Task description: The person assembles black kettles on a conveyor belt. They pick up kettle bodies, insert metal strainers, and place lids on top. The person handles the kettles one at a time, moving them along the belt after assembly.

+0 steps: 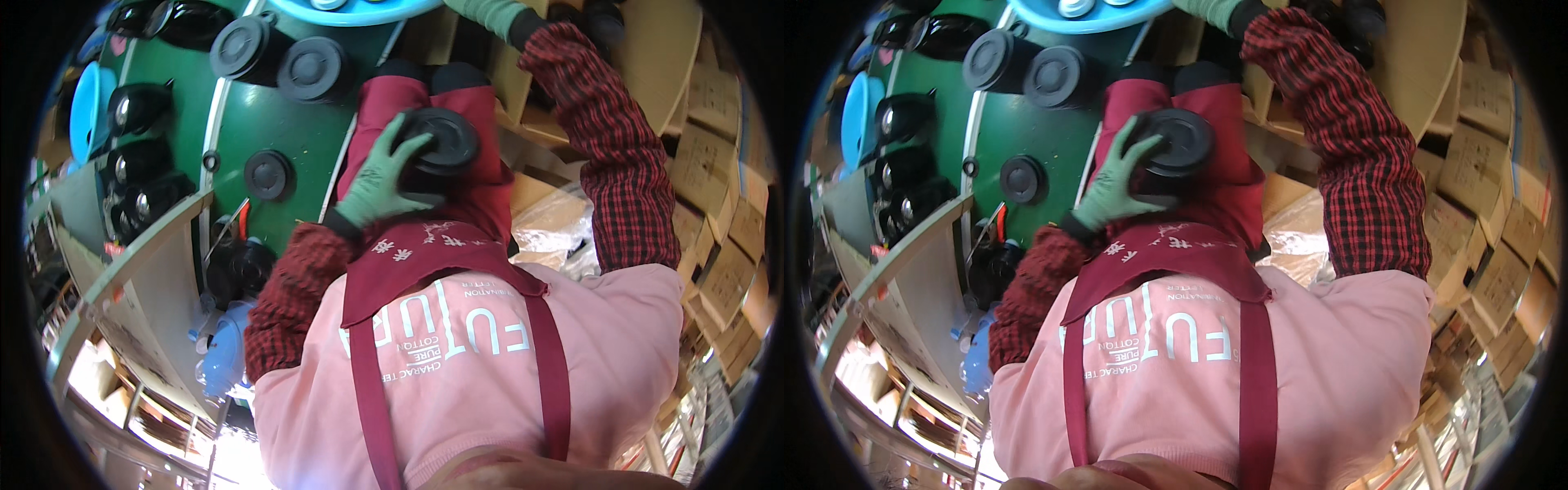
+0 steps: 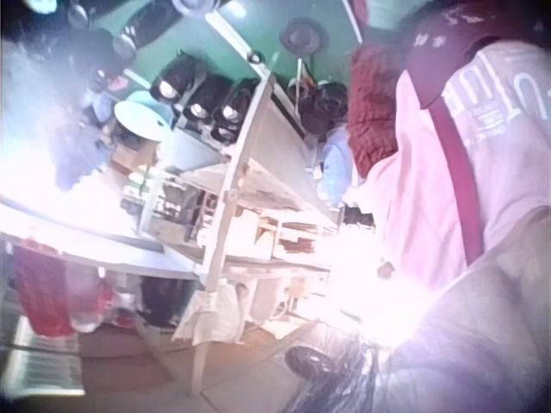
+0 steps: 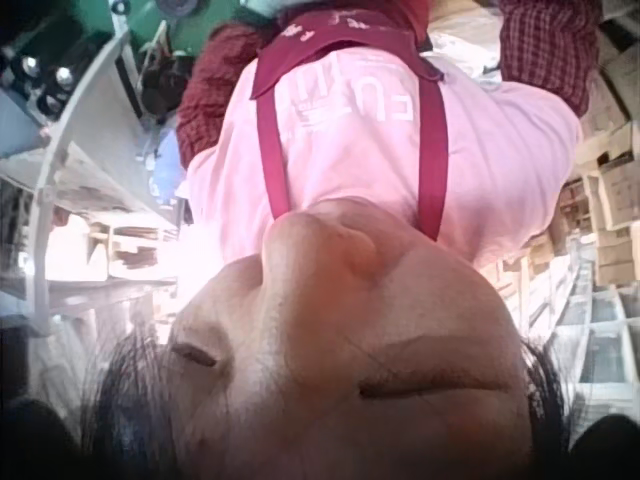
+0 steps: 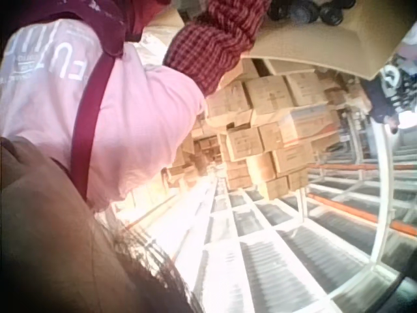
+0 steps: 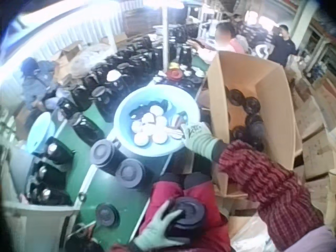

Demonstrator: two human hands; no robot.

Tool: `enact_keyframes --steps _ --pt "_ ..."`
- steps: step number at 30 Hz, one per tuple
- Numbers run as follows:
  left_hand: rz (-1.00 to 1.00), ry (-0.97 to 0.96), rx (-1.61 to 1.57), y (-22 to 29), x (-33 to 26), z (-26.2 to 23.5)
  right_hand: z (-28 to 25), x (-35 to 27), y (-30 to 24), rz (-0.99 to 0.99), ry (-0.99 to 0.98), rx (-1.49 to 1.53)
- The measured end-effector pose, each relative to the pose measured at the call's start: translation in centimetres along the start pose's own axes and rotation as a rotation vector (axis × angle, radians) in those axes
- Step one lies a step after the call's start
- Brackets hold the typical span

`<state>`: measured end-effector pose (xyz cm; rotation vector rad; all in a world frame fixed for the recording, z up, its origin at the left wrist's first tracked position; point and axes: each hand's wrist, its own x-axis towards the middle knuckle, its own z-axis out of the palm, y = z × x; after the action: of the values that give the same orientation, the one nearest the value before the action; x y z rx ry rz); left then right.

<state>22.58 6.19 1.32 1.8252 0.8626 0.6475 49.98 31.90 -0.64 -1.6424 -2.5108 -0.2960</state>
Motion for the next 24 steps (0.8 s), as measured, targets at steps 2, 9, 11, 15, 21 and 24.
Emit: enact_keyframes --steps 2,9,11,15,21,24 --pt "-0.017 0.079 0.066 0.2 -0.1 1.4 4.9 2.8 1.9 -0.318 -0.183 -0.221" --pt "0.116 0.628 0.007 2.7 -6.4 -1.0 -1.2 2.9 -2.0 -0.092 -0.279 -0.003" --pt "-0.146 0.933 -0.517 1.5 -7.8 -2.7 -1.9 -0.5 -4.0 -0.163 0.0 0.183" --pt "-0.415 0.858 -1.595 -2.5 -9.4 -6.3 -7.8 -10.4 -13.5 -0.347 -0.555 1.433" --pt "-0.456 0.624 -0.707 -9.6 -13.2 -4.9 -6.0 -14.7 -22.3 -0.053 -0.255 1.139" --pt "-0.574 0.93 0.063 -14.0 -15.2 -5.3 -5.1 -13.9 -25.6 0.091 -0.187 1.088"
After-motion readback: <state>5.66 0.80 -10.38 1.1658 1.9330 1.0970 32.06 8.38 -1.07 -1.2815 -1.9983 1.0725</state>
